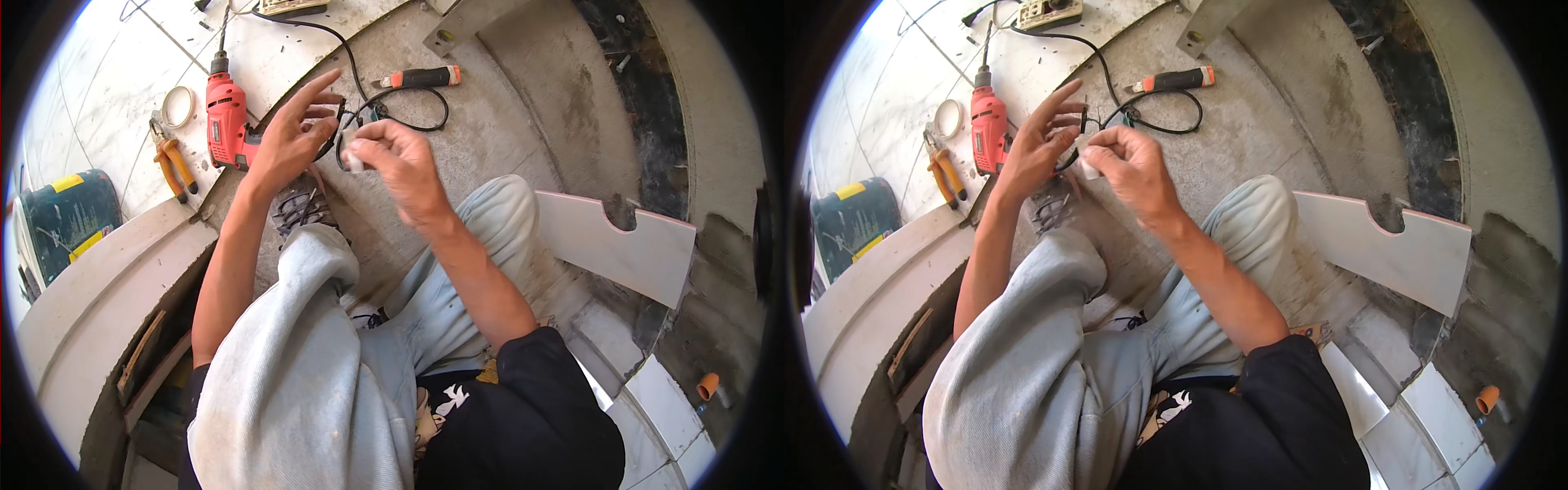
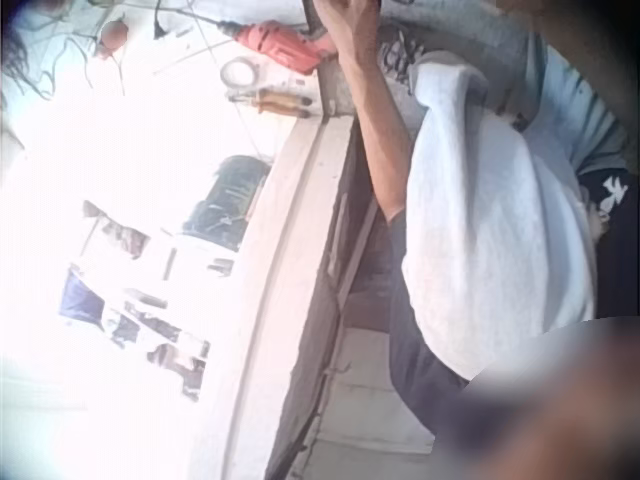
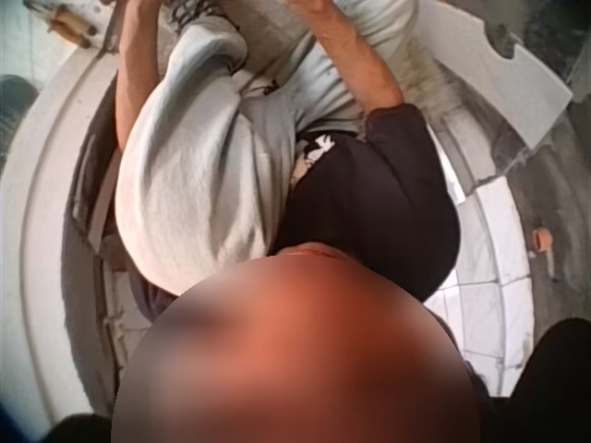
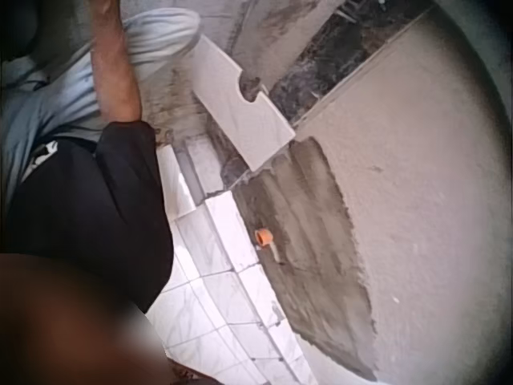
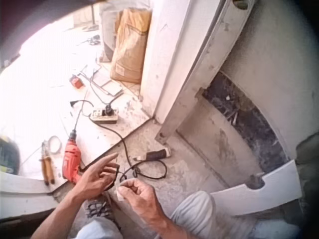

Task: The person is wiring an electrical socket on a wall using tools like a drill and tape.

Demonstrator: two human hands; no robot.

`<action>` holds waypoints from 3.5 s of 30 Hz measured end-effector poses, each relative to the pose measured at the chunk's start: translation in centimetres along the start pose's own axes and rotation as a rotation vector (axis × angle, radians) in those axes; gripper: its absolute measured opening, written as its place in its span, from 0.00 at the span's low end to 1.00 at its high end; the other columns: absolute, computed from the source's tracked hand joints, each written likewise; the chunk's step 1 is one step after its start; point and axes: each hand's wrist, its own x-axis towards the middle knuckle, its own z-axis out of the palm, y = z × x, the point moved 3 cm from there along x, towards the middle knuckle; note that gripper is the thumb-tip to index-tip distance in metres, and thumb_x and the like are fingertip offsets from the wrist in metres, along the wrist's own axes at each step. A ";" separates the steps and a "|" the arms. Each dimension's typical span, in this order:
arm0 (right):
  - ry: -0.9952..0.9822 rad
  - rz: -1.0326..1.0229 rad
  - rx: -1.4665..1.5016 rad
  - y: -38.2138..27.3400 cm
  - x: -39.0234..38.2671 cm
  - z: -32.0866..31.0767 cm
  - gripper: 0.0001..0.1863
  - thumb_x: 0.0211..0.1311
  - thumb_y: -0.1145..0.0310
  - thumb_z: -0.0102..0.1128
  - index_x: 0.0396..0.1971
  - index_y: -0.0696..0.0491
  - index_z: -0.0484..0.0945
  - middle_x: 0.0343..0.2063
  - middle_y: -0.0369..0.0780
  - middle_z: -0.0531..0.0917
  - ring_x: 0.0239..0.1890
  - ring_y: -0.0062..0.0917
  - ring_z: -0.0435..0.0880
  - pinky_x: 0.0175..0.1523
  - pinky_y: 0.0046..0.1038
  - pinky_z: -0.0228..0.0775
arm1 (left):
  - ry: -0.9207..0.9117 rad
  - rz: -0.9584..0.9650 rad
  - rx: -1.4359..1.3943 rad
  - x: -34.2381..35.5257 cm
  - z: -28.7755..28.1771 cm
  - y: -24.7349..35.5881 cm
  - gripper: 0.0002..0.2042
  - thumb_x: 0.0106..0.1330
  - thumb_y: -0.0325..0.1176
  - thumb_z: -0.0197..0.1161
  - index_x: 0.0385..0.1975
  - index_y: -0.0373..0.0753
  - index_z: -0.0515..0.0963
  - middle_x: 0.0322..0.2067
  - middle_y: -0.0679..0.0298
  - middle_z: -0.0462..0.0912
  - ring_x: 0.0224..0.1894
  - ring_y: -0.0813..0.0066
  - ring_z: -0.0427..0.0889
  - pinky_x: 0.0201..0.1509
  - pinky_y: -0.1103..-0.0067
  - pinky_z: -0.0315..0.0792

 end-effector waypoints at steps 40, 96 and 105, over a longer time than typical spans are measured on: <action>0.317 0.038 0.424 6.3 4.4 0.9 0.05 0.61 0.70 0.64 0.34 0.55 0.81 0.35 0.36 0.86 0.34 0.16 0.81 0.41 0.21 0.73 | 0.238 -0.049 0.097 -0.6 0.5 -4.5 0.09 0.65 0.23 0.67 0.39 0.33 0.73 0.33 0.59 0.85 0.35 0.78 0.85 0.36 0.83 0.78; -0.113 -0.169 -0.638 -2.7 4.7 -2.6 0.11 0.69 0.66 0.61 0.41 0.59 0.84 0.30 0.34 0.84 0.33 0.16 0.79 0.41 0.23 0.72 | 0.055 -0.167 -0.450 -1.2 -0.2 -4.9 0.07 0.66 0.23 0.66 0.39 0.34 0.74 0.34 0.61 0.82 0.31 0.77 0.83 0.32 0.82 0.77; -0.344 -0.082 -0.533 -0.5 6.2 -1.7 0.18 0.58 0.75 0.60 0.50 0.61 0.80 0.42 0.42 0.87 0.41 0.22 0.85 0.48 0.24 0.77 | -0.086 -0.187 -0.485 -0.8 -0.3 -5.1 0.09 0.65 0.25 0.68 0.39 0.37 0.72 0.36 0.65 0.80 0.30 0.82 0.80 0.31 0.85 0.75</action>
